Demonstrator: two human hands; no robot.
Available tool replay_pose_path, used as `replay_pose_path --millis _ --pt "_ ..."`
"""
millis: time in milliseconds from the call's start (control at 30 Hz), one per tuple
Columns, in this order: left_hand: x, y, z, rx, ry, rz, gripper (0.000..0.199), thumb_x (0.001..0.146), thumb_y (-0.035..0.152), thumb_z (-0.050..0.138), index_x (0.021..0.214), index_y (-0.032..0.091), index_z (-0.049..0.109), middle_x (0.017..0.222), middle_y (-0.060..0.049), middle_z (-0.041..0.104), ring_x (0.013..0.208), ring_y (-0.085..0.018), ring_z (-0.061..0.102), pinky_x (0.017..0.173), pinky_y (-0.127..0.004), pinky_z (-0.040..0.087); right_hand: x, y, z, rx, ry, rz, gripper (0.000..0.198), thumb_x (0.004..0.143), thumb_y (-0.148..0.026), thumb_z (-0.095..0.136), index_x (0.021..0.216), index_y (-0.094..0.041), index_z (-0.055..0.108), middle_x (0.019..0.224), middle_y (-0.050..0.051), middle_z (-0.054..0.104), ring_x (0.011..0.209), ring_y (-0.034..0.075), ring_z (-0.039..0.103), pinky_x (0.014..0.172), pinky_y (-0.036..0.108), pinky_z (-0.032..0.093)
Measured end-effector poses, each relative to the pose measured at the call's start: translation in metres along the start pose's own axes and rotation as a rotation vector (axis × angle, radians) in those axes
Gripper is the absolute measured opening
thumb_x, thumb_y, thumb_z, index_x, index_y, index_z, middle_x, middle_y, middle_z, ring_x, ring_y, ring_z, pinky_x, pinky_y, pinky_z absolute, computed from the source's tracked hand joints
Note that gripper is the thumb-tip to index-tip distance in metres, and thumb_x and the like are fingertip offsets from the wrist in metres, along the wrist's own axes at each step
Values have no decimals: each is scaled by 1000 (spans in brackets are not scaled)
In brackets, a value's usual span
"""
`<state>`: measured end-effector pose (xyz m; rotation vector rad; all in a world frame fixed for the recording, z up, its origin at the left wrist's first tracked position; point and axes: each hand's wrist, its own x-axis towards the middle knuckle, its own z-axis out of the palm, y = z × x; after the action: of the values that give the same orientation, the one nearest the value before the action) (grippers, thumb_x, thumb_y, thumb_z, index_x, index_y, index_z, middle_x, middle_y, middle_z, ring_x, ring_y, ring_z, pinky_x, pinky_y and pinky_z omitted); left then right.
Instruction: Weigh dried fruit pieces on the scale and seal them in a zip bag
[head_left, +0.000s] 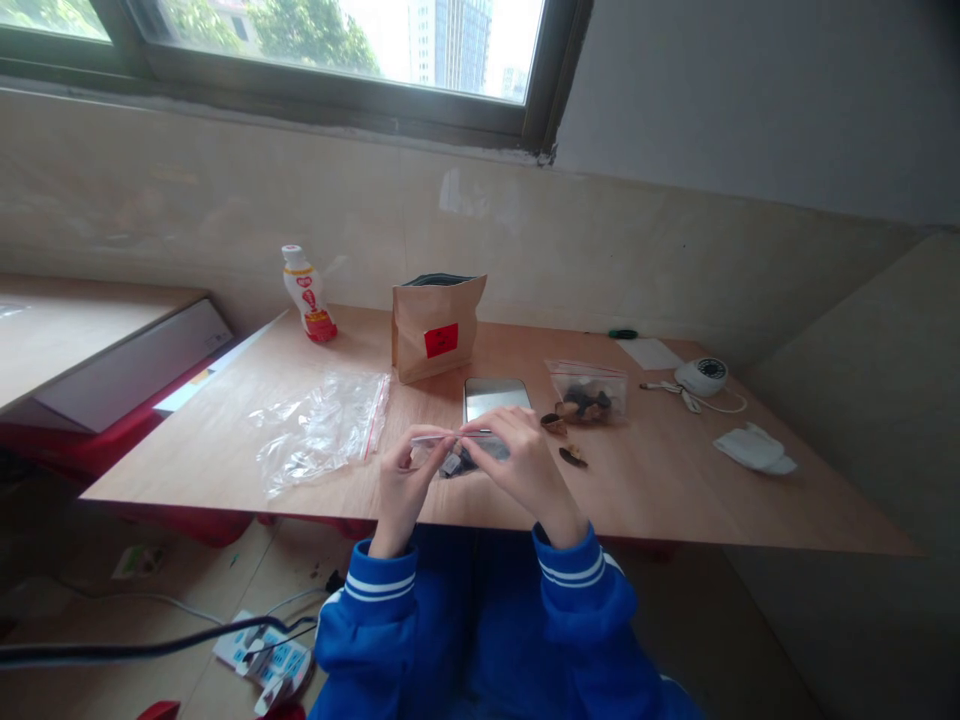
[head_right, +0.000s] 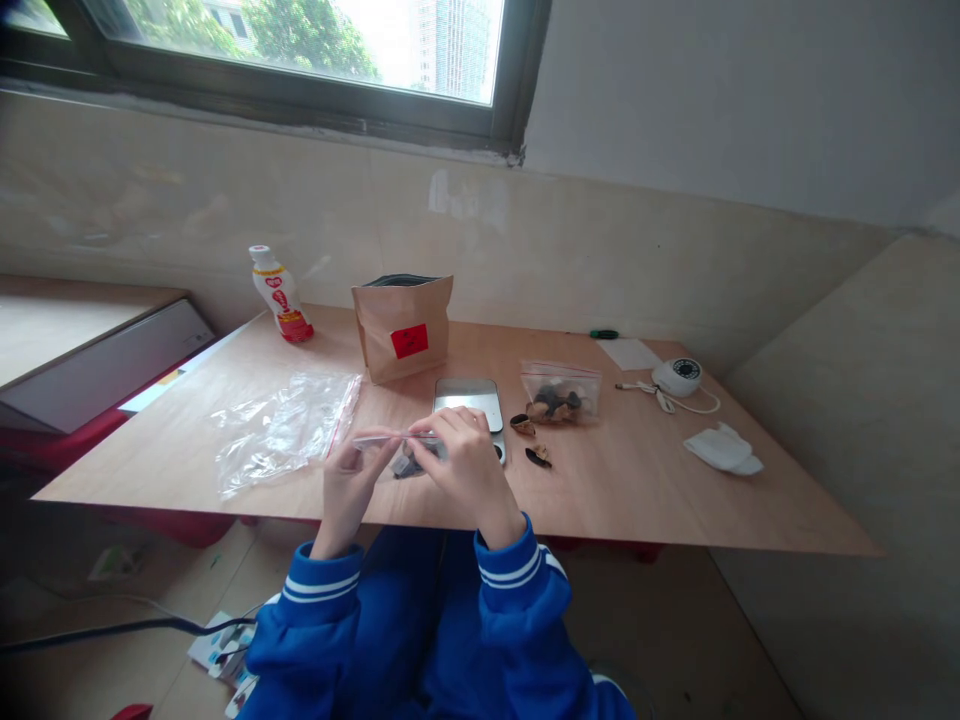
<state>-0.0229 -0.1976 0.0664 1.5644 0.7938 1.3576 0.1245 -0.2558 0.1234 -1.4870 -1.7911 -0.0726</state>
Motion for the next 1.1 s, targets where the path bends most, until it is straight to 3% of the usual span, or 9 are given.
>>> replay_pose_path --millis 733,1100 --pt "-4 2 -6 139 28 97 9 84 28 67 87 20 69 82 -1 71 78 -14 66 72 -24 53 2 -3 12 -81 28 -172 10 90 -17 59 81 -19 61 81 3 70 80 20 62 80 33 44" --pt "-6 5 -6 177 56 155 11 85 29 66 88 19 69 81 -2 71 76 -15 68 69 -26 53 5 -3 10 29 -2 -154 9 89 -18 61 81 -19 63 79 3 69 79 19 63 79 33 45"
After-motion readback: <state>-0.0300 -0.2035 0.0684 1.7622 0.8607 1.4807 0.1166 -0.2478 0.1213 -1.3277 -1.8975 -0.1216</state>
